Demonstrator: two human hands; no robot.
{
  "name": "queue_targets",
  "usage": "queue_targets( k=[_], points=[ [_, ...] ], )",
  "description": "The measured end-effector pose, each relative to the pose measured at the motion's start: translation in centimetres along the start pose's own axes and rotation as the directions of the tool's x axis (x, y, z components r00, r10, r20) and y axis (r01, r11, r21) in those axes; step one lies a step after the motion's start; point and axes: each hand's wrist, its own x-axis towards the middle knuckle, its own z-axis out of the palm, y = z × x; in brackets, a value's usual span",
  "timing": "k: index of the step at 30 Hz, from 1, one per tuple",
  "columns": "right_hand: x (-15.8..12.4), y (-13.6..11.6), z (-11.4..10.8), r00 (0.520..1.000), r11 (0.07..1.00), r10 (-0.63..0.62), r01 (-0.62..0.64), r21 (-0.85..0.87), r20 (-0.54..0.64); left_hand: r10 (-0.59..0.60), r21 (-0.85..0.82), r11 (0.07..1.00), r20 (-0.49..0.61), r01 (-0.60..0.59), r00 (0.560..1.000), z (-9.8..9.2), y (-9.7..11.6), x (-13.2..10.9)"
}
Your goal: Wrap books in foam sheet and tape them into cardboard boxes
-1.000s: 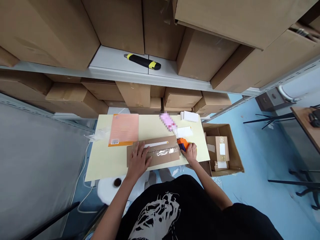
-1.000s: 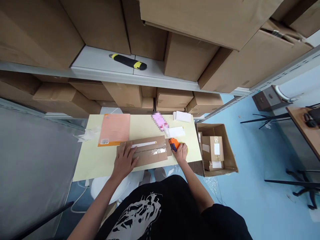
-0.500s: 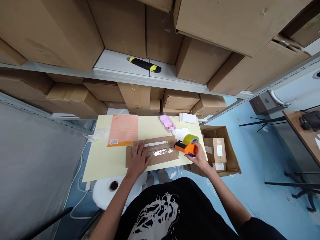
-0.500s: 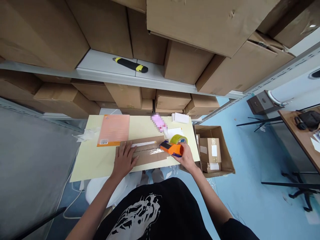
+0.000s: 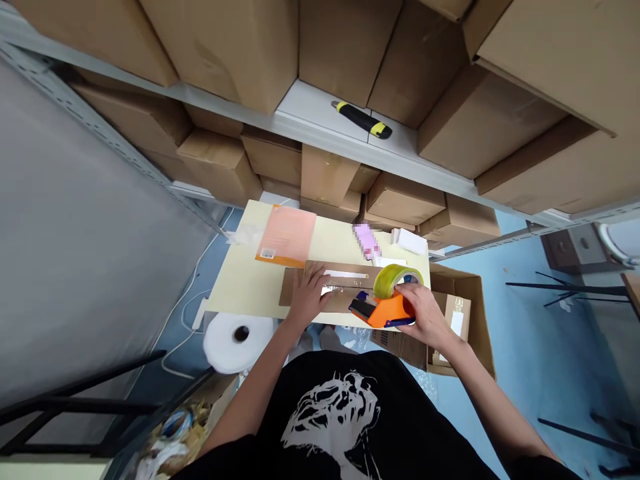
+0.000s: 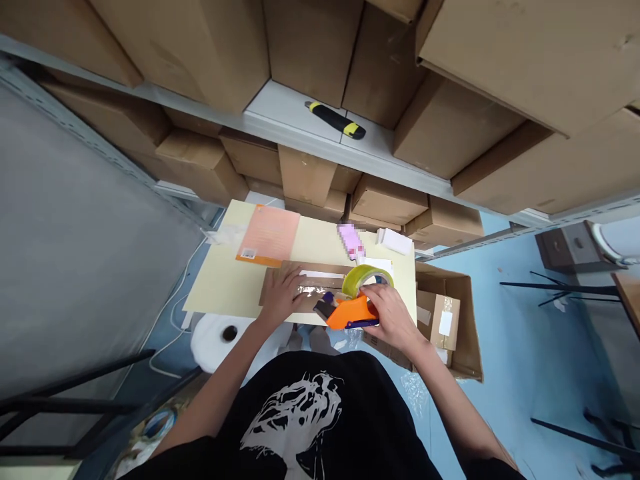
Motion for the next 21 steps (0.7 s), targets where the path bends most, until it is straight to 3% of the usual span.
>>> queue_targets(
  k=[7, 13, 17, 21],
  points=[
    [1.5, 0.0, 1.3, 0.984, 0.998, -0.055, 0.053, 0.018, 0.171, 0.040, -0.149, 0.988, 0.057, -0.031, 0.998, -2.2, -0.7, 0.9],
    [2.1, 0.9, 3.2, 0.982, 0.999, -0.024, 0.015, 0.050, 0.186, 0.143, -0.235, 0.965, 0.111, -0.114, 0.983, -3.6, -0.9, 1.6],
    [2.5, 1.2, 4.0, 0.983, 0.998, -0.027, 0.015, 0.065, 0.182, 0.115, -0.300, 0.950, 0.095, -0.082, 0.989, -4.0, -0.5, 1.6],
    [2.7, 1.3, 4.7, 0.983, 0.998, -0.020, 0.009, 0.064, 0.183, 0.101, -0.351, 0.935, 0.149, -0.043, 0.984, -4.2, 0.2, 1.5]
  ],
)
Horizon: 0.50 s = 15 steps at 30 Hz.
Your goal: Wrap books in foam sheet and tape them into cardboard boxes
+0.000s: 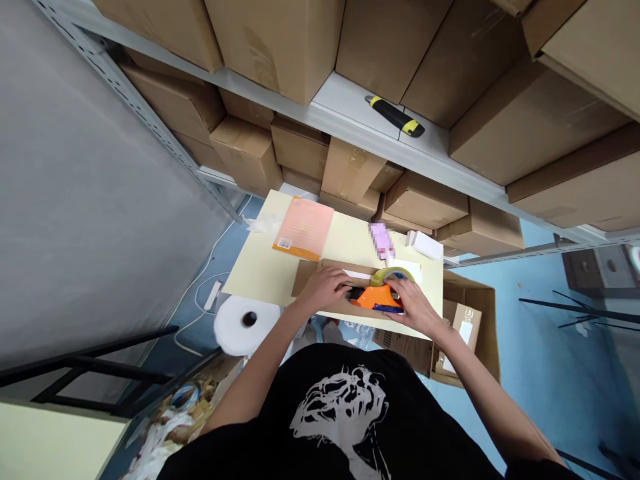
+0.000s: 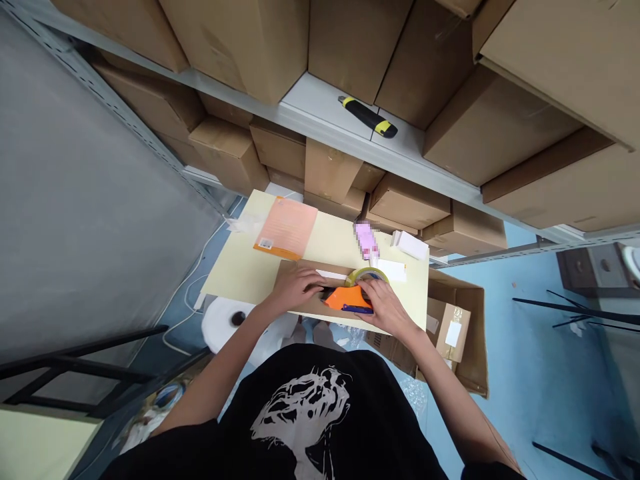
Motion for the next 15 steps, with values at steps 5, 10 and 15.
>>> queue_targets(
  k=[5, 10, 15],
  points=[
    [0.15, 0.04, 0.38, 1.000, 1.000, 0.011, -0.011, 0.014, -0.002, -0.041, -0.081, 0.996, 0.019, 0.043, 0.999, 0.11, 0.69, 0.25],
    [0.32, -0.04, 0.17, 1.000, 0.998, 0.027, -0.027, 0.050, 0.000, -0.048, -0.207, 0.977, -0.008, 0.046, 0.999, 0.45, 0.61, 0.55],
    [0.15, 0.22, 0.01, 0.998, 0.989, 0.070, -0.071, 0.129, 0.010, -0.068, -0.304, 0.951, -0.016, 0.060, 0.998, 0.13, 0.74, 0.66]
  ],
)
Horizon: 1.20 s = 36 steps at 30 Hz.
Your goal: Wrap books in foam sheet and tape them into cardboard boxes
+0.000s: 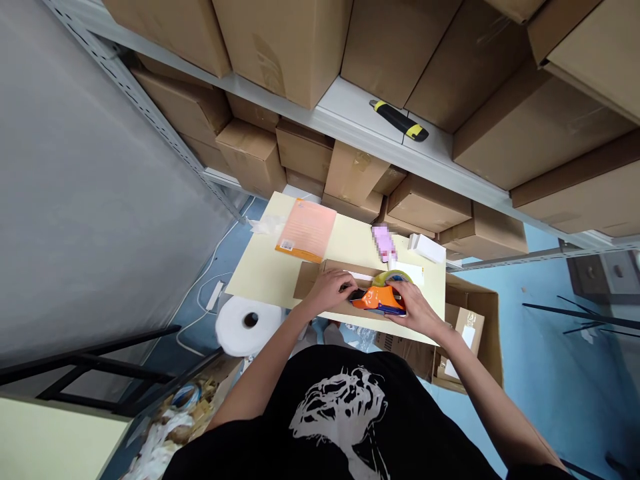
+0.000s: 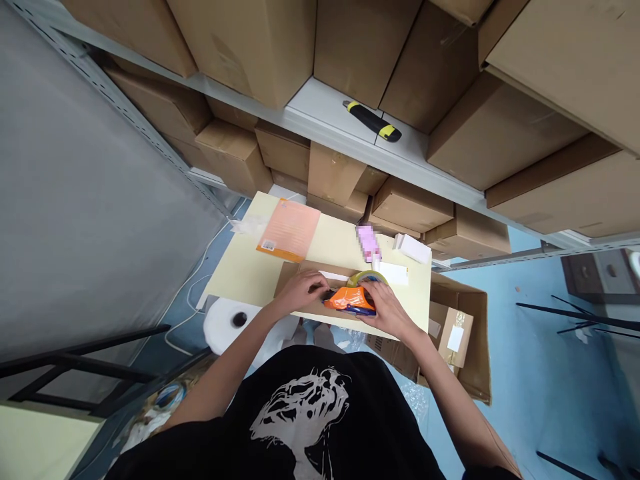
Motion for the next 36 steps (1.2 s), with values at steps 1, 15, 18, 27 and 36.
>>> queue_targets(
  k=[1, 15, 18, 27, 36],
  points=[
    [0.0, 0.0, -0.2, 1.000, 0.999, 0.018, -0.018, 0.026, 0.008, -0.008, -0.027, 1.000, -0.001, 0.008, 1.000, -0.1, 0.2, 0.0],
    [2.8, -0.3, -1.3, 0.950, 0.872, 0.302, -0.307, 0.382, 0.074, -0.215, -0.288, 0.944, -0.175, 0.159, 0.961, 1.0, -1.3, 0.6],
    [3.5, -0.5, -0.9, 0.938, 0.879, 0.343, -0.305, 0.366, -0.044, -0.253, -0.362, 0.917, -0.205, 0.167, 0.946, 1.2, -2.3, 1.0],
    [5.5, 0.1, -1.3, 0.890, 0.872, 0.450, -0.420, 0.251, -0.076, -0.319, -0.561, 0.810, -0.174, 0.172, 0.932, 0.5, -3.2, 1.5],
    [4.2, -1.4, -3.8, 0.972, 0.964, 0.226, -0.212, -0.162, 0.072, -0.393, -0.745, 0.653, -0.179, 0.137, 0.902, 0.4, -3.6, 1.7]
  ],
)
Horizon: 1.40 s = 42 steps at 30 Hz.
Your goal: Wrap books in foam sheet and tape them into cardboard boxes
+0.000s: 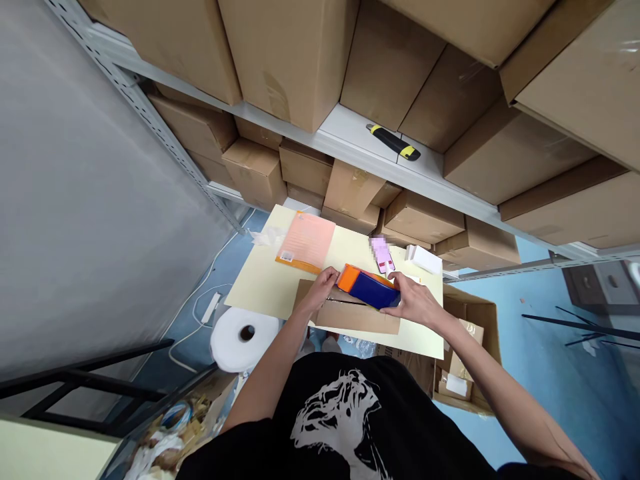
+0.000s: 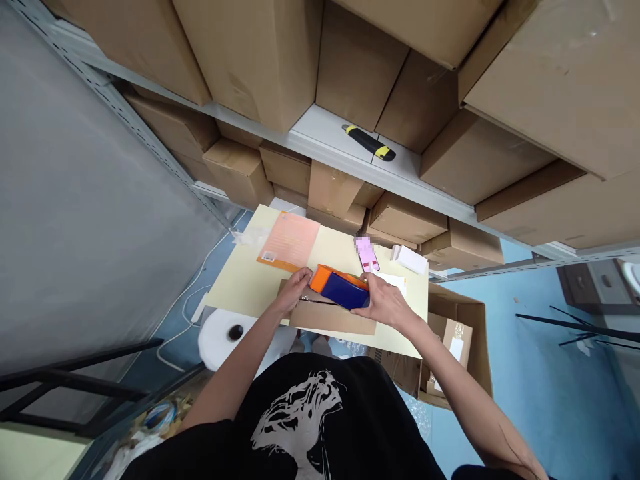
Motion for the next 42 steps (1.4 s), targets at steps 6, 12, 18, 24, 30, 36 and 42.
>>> queue_targets(
  k=[6, 12, 18, 24, 30, 36, 42],
  points=[
    [0.1, -0.1, -0.2, 0.988, 0.999, -0.045, 0.047, 0.007, -0.151, -0.054, -0.229, 0.972, -0.007, 0.051, 0.998, -0.5, 0.5, 0.2],
    [-1.2, -3.9, 5.3, 0.911, 0.987, -0.159, 0.159, -0.032, -0.381, -0.089, -0.361, 0.928, 0.030, 0.094, 0.996, -0.2, 0.9, -0.3],
    [-1.1, -4.0, 9.4, 0.903, 0.989, -0.124, 0.081, -0.120, -0.412, -0.106, -0.412, 0.904, 0.048, 0.116, 0.993, -0.3, 0.9, -0.2],
    [0.2, -2.8, 7.8, 0.957, 0.992, -0.124, 0.119, -0.033, -0.264, -0.108, -0.399, 0.908, 0.064, 0.125, 0.992, -0.9, 1.2, -0.1],
    [1.7, -1.5, 2.7, 0.996, 0.974, 0.049, -0.031, 0.224, -0.076, -0.120, -0.346, 0.928, 0.070, 0.137, 0.990, -1.0, 0.6, 0.4],
    [2.3, -2.0, 0.2, 0.995, 0.994, -0.101, 0.101, 0.031, -0.009, -0.113, -0.299, 0.947, 0.043, 0.121, 0.993, -0.8, -0.4, 1.0],
    [2.0, -0.5, -1.1, 0.975, 0.967, -0.223, 0.221, -0.131, -0.001, -0.084, -0.305, 0.947, 0.056, 0.097, 0.995, -0.5, -0.1, 0.9]
  ],
)
